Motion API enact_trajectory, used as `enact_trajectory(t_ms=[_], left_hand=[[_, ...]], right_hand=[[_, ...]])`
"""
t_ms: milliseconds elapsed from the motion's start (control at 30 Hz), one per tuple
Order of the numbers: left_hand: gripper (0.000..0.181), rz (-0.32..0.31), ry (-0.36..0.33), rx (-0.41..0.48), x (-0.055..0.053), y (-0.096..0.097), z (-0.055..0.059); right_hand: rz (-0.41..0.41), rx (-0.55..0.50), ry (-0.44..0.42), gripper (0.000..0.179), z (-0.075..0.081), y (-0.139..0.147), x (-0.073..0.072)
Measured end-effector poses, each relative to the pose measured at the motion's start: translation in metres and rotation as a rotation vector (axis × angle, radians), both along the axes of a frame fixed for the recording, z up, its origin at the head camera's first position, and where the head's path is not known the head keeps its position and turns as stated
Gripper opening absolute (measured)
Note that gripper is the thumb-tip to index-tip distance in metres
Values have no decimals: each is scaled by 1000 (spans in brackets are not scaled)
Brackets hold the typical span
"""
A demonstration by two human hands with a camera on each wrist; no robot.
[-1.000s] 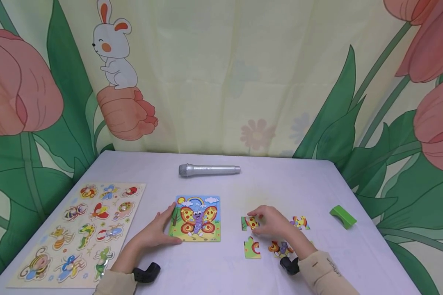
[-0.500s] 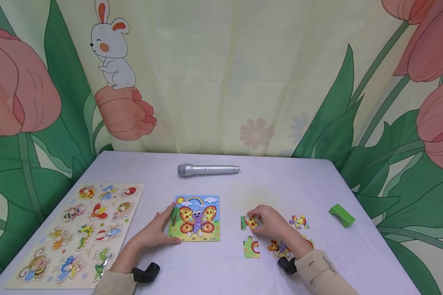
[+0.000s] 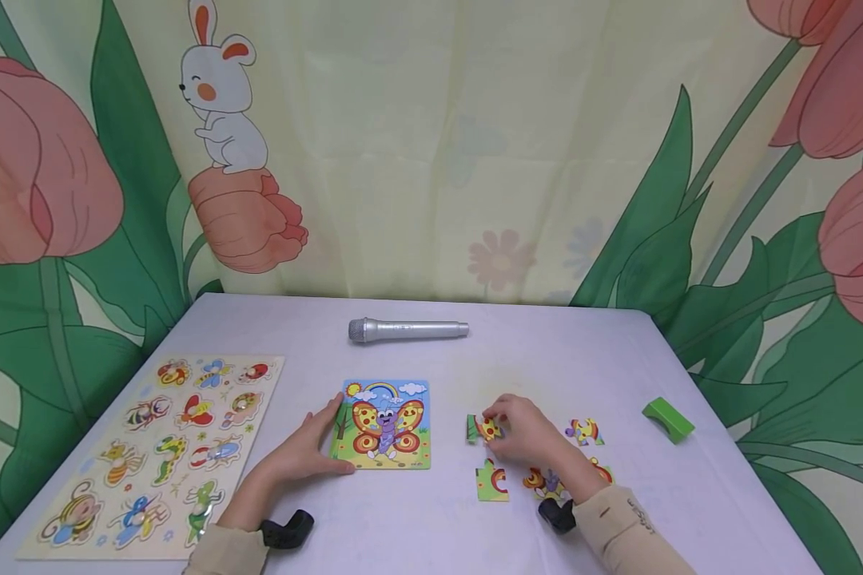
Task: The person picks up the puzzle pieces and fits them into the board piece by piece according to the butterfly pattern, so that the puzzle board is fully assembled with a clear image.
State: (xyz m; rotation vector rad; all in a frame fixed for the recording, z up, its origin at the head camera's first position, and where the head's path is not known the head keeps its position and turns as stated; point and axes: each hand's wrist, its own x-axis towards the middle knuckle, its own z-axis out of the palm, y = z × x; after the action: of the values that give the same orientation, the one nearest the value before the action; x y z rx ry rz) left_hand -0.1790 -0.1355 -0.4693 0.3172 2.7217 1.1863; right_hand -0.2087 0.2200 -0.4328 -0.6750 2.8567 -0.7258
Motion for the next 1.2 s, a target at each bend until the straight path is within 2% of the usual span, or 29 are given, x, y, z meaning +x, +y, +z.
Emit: enact_trajectory(t_ms=[433,733,967,1200], left_hand=[[114,1,3,-6,1,0,1],[113,-4,3,1,0,0,-1],[114,0,3,5,1,-1,0],[113,-1,-8,8,0,-1,-1]], right_hand=[[14,-86,15,34,7,-20,-1],[29,-123,-6,34,13,-46,-5],[103,-158,-17,36,17,-70,-8],[185,-142,11,37,16,-97,-10]])
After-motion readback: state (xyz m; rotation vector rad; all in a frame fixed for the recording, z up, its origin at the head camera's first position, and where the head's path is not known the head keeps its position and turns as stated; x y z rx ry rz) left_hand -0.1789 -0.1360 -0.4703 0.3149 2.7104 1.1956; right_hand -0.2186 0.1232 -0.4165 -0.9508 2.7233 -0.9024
